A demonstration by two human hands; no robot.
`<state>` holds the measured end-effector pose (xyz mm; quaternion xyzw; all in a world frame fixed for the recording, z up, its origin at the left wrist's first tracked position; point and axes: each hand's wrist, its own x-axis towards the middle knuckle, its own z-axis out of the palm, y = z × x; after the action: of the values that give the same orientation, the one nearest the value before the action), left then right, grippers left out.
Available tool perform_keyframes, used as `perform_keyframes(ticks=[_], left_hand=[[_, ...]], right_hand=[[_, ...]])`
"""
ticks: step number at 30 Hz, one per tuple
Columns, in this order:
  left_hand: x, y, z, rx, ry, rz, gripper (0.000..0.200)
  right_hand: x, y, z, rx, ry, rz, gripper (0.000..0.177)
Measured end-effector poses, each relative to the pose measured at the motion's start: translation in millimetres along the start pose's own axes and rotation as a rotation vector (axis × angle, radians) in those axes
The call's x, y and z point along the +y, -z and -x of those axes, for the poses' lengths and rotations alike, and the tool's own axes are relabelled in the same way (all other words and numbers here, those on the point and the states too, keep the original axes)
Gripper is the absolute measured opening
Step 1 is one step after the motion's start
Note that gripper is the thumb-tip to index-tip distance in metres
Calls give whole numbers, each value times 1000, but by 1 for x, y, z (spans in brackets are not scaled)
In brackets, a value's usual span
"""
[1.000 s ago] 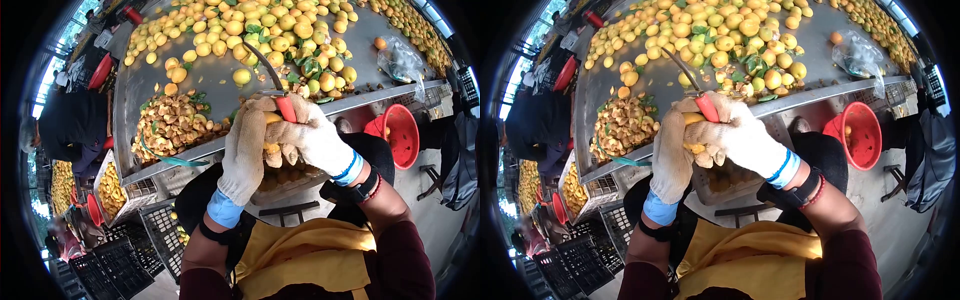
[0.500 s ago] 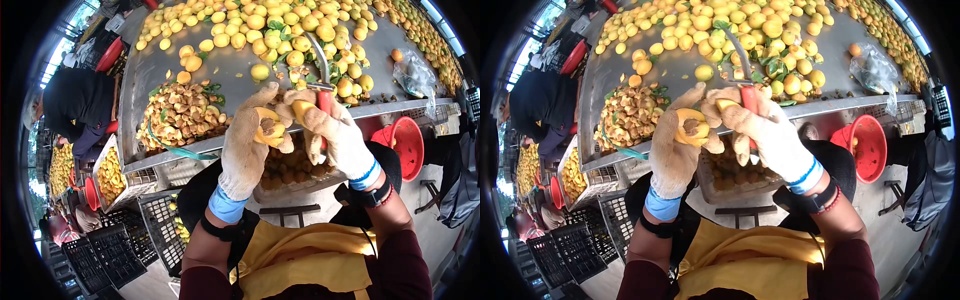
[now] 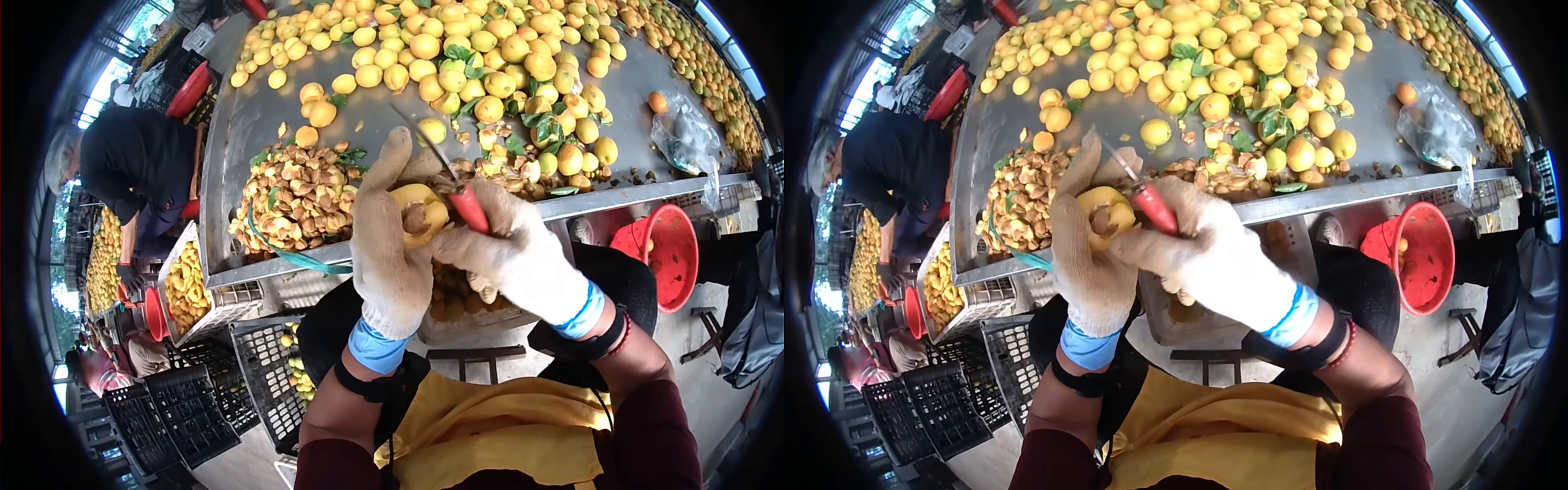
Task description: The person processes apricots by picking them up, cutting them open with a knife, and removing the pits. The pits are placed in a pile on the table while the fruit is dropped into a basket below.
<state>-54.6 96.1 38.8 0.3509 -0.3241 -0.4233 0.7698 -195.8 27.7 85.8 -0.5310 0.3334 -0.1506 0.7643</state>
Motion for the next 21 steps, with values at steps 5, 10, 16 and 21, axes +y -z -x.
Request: perform_keyframes(ticks=[5,10,16,21], left_hand=[[3,5,0,-90,5,-234,79],[4,-3,4,-88,99,-261,70],[-8,-1,8,-175,-91,-429,58],[-10,-17,5,-31,-111,-424,46]], right_hand=[[18,8,-14,274,699,488,52],[22,18,-17,186,810,500,54],[8,15,-2,68,211,-253,32],[16,11,-6,79,174,-379,26]])
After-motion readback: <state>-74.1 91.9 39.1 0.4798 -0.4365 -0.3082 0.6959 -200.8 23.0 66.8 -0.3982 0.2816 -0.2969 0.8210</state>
